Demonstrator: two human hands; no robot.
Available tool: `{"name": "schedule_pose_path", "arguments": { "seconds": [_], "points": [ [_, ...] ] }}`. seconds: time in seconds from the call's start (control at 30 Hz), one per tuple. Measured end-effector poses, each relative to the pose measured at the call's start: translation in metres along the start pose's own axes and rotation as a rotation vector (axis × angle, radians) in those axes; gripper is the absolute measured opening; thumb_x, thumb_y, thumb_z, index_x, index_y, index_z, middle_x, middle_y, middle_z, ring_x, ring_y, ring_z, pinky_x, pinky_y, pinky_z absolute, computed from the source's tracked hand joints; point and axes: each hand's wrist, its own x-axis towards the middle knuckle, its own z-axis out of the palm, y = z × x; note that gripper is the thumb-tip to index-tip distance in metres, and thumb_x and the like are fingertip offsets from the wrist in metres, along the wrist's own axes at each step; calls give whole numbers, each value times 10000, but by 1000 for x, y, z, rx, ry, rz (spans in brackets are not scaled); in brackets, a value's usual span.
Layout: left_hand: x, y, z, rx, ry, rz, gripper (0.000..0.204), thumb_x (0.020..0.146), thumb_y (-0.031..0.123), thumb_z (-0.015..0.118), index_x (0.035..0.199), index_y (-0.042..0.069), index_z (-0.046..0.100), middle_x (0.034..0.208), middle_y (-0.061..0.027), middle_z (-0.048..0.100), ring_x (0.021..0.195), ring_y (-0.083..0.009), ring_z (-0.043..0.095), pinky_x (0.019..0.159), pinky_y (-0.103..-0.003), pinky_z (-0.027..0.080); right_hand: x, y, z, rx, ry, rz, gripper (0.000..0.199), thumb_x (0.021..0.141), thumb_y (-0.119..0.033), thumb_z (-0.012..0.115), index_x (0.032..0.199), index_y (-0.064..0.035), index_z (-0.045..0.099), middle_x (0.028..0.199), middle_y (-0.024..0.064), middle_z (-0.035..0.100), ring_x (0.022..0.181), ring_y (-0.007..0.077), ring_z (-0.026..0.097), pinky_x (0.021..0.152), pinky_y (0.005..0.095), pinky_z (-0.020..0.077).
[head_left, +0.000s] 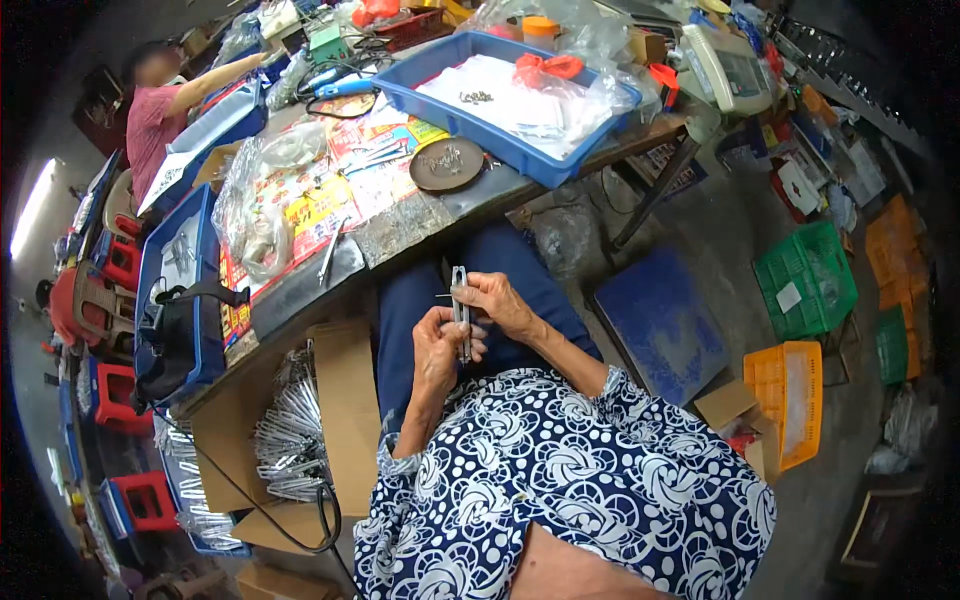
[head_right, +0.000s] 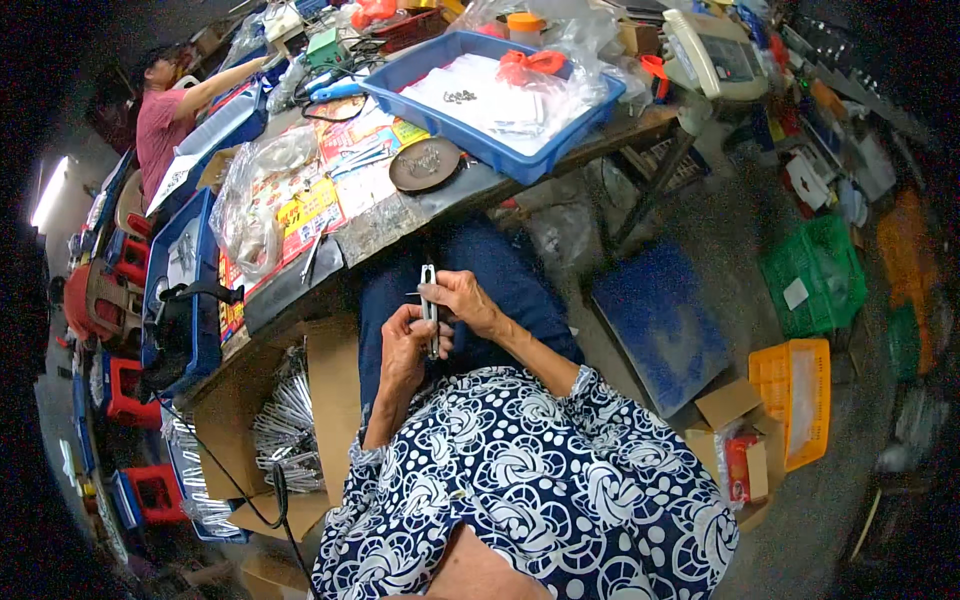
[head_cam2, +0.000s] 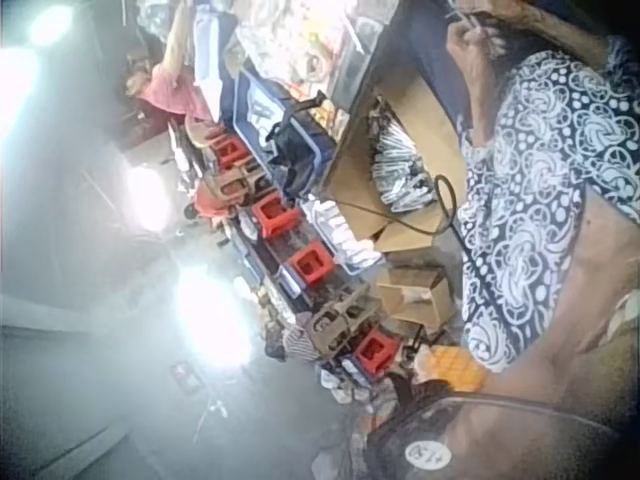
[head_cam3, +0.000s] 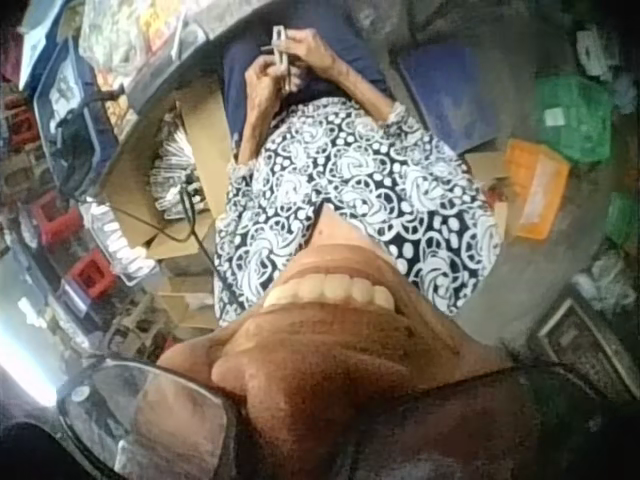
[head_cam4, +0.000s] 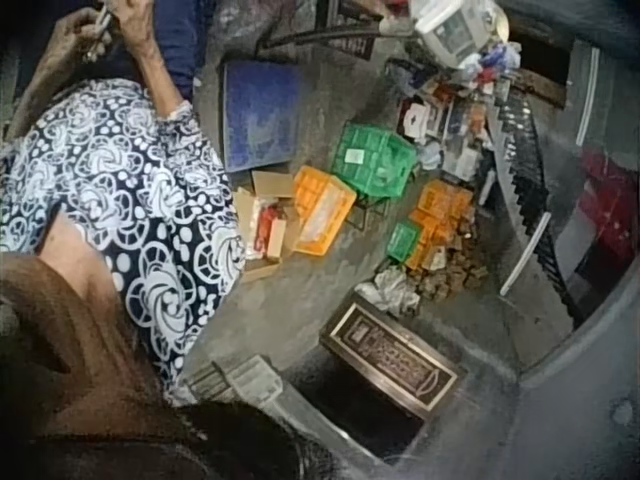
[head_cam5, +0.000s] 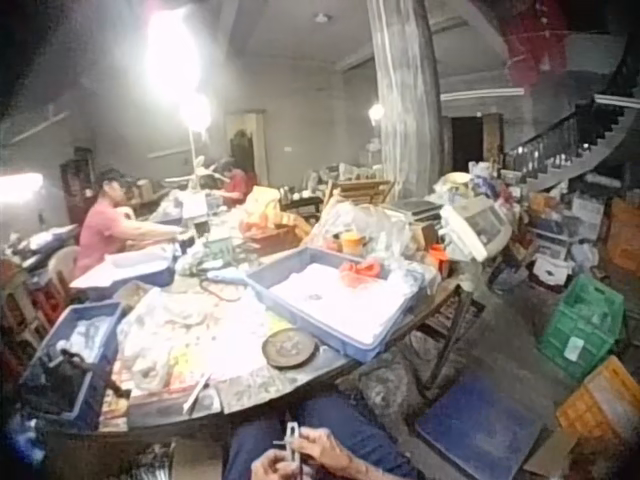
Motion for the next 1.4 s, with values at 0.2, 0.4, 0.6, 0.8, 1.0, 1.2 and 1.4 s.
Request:
{"name": "schedule_pose_path", "arguments": {
  "seconds": [0.2, 0.4, 0.6, 0.8, 1.0, 1.2, 1.4],
  "points": [
    [3, 2, -6, 7, -61, 43, 94, 770, 22, 475, 854, -13, 450, 690, -127, 576, 518, -159, 557, 454, -236, 466, 3, -9, -4, 103, -78, 104, 337, 839, -352, 490, 672, -60, 518, 540, -23, 473, 409, 34, 365, 361, 180, 253],
    [0, 4, -5, 7, -43, 54, 82, 775, 8, 463, 849, -25, 448, 673, -132, 572, 501, -151, 554, 443, -228, 468, 5, -15, -2, 30, -91, 136, 387, 820, -374, 518, 615, -48, 556, 506, -27, 450, 402, 34, 351, 355, 183, 231],
    [4, 3, -5, 65, -85, 42, 94, 759, 7, 467, 847, -21, 451, 666, -136, 574, 503, -159, 561, 439, -239, 469, 2, -9, -11, 134, -64, 169, 267, 805, -277, 559, 652, -58, 542, 522, -45, 439, 403, 21, 324, 357, 168, 216],
    [9, 1, -2, 72, -87, 25, 96, 755, 6, 477, 843, -17, 447, 656, -140, 578, 498, -164, 565, 432, -244, 471, 4, -5, -14, 151, -41, 122, 195, 764, -220, 606, 681, -50, 562, 557, -28, 490, 432, 31, 381, 377, 172, 262],
    [12, -3, -9, 41, -69, -26, 71, 767, 10, 467, 830, -14, 448, 655, -139, 575, 495, -161, 561, 432, -245, 473, 7, 0, -14, -7, -41, 45, 158, 735, -179, 637, 735, -36, 570, 600, -6, 532, 471, 31, 412, 416, 179, 313],
    [13, -3, -10, 32, -73, -39, 91, 747, -25, 425, 833, -48, 442, 639, -144, 557, 473, -160, 550, 413, -236, 464, 5, 8, -19, 102, -66, 132, 315, 809, -308, 561, 628, -56, 509, 534, -39, 427, 426, 29, 326, 366, 180, 231],
    [11, -4, -10, 54, -113, -45, 88, 771, 6, 455, 852, -28, 451, 662, -136, 570, 500, -163, 557, 441, -247, 466, 0, 6, -17, 106, -36, 176, 301, 804, -290, 567, 618, -64, 499, 523, -46, 385, 424, 29, 320, 365, 169, 220]
  ]
}}
